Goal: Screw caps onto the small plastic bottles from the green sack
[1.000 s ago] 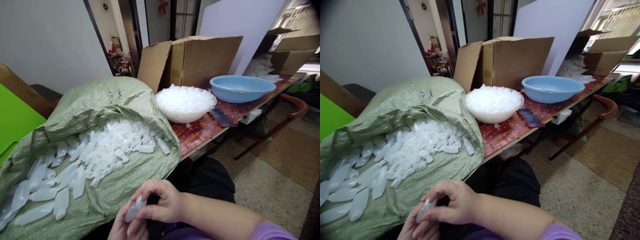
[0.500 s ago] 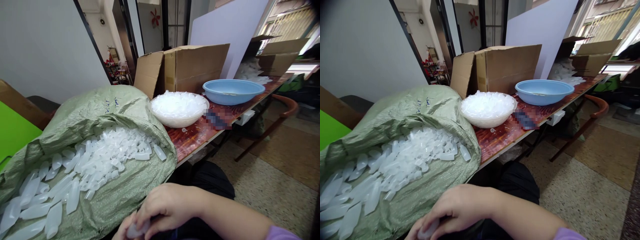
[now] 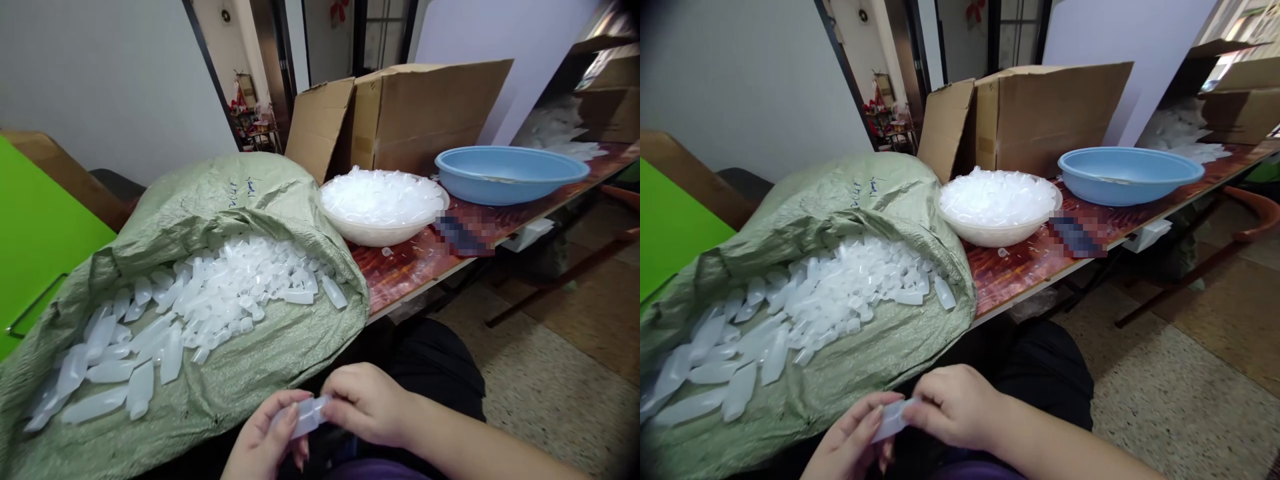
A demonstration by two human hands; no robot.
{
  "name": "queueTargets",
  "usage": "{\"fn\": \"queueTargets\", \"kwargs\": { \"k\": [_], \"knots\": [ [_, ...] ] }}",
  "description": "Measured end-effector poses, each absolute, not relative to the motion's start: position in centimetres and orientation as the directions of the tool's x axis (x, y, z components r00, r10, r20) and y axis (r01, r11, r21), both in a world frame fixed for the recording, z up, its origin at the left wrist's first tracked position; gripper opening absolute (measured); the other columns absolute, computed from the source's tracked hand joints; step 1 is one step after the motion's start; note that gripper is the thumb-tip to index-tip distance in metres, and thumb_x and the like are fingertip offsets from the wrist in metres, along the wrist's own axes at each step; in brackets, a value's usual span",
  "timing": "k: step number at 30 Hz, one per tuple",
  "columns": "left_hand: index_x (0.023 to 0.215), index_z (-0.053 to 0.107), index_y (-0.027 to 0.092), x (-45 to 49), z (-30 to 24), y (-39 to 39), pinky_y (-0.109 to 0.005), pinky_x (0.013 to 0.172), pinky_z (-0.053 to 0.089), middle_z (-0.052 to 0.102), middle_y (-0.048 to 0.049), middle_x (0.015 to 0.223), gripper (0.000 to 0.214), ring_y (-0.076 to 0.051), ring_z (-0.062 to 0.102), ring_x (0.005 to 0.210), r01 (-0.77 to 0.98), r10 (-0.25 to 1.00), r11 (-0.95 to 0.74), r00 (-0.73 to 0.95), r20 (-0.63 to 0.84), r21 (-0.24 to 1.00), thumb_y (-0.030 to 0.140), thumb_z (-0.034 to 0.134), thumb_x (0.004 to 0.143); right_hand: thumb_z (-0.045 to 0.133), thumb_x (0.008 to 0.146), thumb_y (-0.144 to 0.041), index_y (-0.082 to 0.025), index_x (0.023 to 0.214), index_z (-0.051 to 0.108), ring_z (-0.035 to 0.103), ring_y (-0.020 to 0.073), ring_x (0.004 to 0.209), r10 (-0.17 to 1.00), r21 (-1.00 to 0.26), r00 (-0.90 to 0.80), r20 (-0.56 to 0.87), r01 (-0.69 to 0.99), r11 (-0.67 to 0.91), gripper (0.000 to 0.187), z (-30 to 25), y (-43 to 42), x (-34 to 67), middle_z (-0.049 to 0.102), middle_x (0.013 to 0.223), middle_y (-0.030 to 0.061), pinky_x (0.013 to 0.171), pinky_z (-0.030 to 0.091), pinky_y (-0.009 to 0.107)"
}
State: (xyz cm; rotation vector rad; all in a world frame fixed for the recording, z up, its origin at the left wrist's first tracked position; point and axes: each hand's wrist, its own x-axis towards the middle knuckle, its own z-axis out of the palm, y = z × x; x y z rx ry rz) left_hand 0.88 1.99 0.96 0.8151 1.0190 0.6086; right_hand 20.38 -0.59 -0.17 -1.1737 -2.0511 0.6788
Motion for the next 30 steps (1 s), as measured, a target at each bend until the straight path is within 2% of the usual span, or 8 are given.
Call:
{"fn": "queueTargets", "kwargs": {
  "k": [5, 7, 10, 14, 16, 20, 25, 30],
  "knots": [
    [0.092, 0.064, 0.013, 0.7, 0.8, 1.6, -0.021, 0.051, 0.042, 0.058, -0.0003, 0.057, 0.033, -0.009, 0.051, 0.050, -0.063, 0.782, 0.503, 0.458, -0.423, 0.862, 0.042, 0.063, 0.076, 0.048, 0.087, -0.042, -0.015, 0.110, 0.053, 0.059, 0.0182, 0.090, 0.848, -0.676, -0.357, 0.392, 0.514, 0.528, 0.035, -0.7, -1.5, 20.0, 0.062, 0.101, 0.0115, 0.075, 0.047, 0.029],
    [0.090, 0.063, 0.012, 0.7, 0.9, 1.5, -0.021, 0.051, 0.042, 0.058, -0.0007, 0.056, 0.031, -0.009, 0.051, 0.049, -0.033, 0.764, 0.505, 0.482, -0.429, 0.862, 0.040, 0.063, 0.076, 0.041, 0.091, -0.033, -0.017, 0.095, 0.056, 0.059, 0.0150, 0.078, 0.878, -0.718, -0.363, 0.311, 0.516, 0.467, 0.022, -0.7, -1.6, 19.8, 0.063, 0.087, 0.0066, 0.068, 0.047, 0.026],
    [0.091, 0.062, 0.011, 0.6, 0.9, 1.4, -0.021, 0.050, 0.042, 0.059, -0.0010, 0.055, 0.033, -0.009, 0.051, 0.048, -0.017, 0.734, 0.538, 0.500, -0.459, 0.843, 0.040, 0.065, 0.075, 0.028, 0.095, -0.034, -0.018, 0.078, 0.054, 0.054, 0.0118, 0.059, 0.928, -0.801, -0.337, 0.160, 0.504, 0.322, 0.035, -1.0, -1.7, 19.5, 0.057, 0.067, 0.0020, 0.055, 0.043, 0.023],
    [0.087, 0.063, 0.010, 0.1, 0.0, 1.1, -0.019, 0.045, 0.040, 0.058, -0.0008, 0.053, 0.032, -0.009, 0.050, 0.044, -0.015, 0.649, 0.656, 0.522, -0.554, 0.754, 0.040, 0.065, 0.074, 0.042, 0.088, -0.042, -0.015, 0.096, 0.055, 0.057, 0.0193, 0.078, 0.848, -0.636, -0.415, 0.331, 0.566, 0.525, 0.031, -2.8, -2.3, 19.5, 0.061, 0.086, 0.0101, 0.069, 0.045, 0.032],
    [0.082, 0.063, 0.009, -0.1, -1.2, 0.7, -0.019, 0.042, 0.039, 0.057, -0.0009, 0.050, 0.032, -0.008, 0.048, 0.040, 0.018, 0.545, 0.743, 0.562, -0.622, 0.669, 0.040, 0.064, 0.074, 0.044, 0.087, -0.039, -0.016, 0.083, 0.056, 0.054, 0.0177, 0.068, 0.829, -0.615, -0.485, 0.279, 0.573, 0.542, 0.026, -4.2, -2.8, 19.3, 0.059, 0.073, 0.0063, 0.065, 0.042, 0.031],
    [0.077, 0.059, 0.011, -0.3, -4.5, -0.6, -0.018, 0.041, 0.038, 0.056, -0.0008, 0.049, 0.027, -0.007, 0.048, 0.037, 0.004, 0.352, 0.909, 0.527, -0.774, 0.416, 0.038, 0.062, 0.077, 0.036, 0.088, -0.043, -0.019, 0.058, 0.041, 0.040, 0.0099, 0.049, 0.888, -0.880, -0.455, -0.070, 0.448, 0.160, 0.039, -7.8, -3.9, 18.0, 0.041, 0.053, -0.0032, 0.048, 0.034, 0.023],
    [0.079, 0.056, 0.011, -0.5, -7.0, -1.0, -0.020, 0.045, 0.042, 0.054, 0.0010, 0.048, 0.026, -0.008, 0.049, 0.036, -0.046, 0.190, 0.980, 0.481, -0.856, 0.192, 0.036, 0.051, 0.083, 0.029, 0.091, -0.043, -0.018, 0.064, 0.045, 0.043, 0.0103, 0.052, 0.904, -0.891, -0.380, -0.197, 0.454, -0.003, 0.040, -10.0, -4.5, 17.1, 0.045, 0.056, -0.0028, 0.050, 0.038, 0.022],
    [0.069, 0.052, 0.013, -0.5, -8.0, -0.6, -0.017, 0.038, 0.033, 0.047, 0.0029, 0.042, 0.028, -0.007, 0.042, 0.033, 0.019, 0.035, 0.998, 0.490, -0.871, 0.051, 0.037, 0.049, 0.083, 0.047, 0.083, -0.043, -0.013, 0.098, 0.058, 0.052, 0.0207, 0.079, 0.829, -0.562, -0.510, 0.231, 0.626, 0.541, 0.036, -9.6, -4.1, 18.6, 0.061, 0.091, 0.0120, 0.071, 0.040, 0.035]
  ]
}}
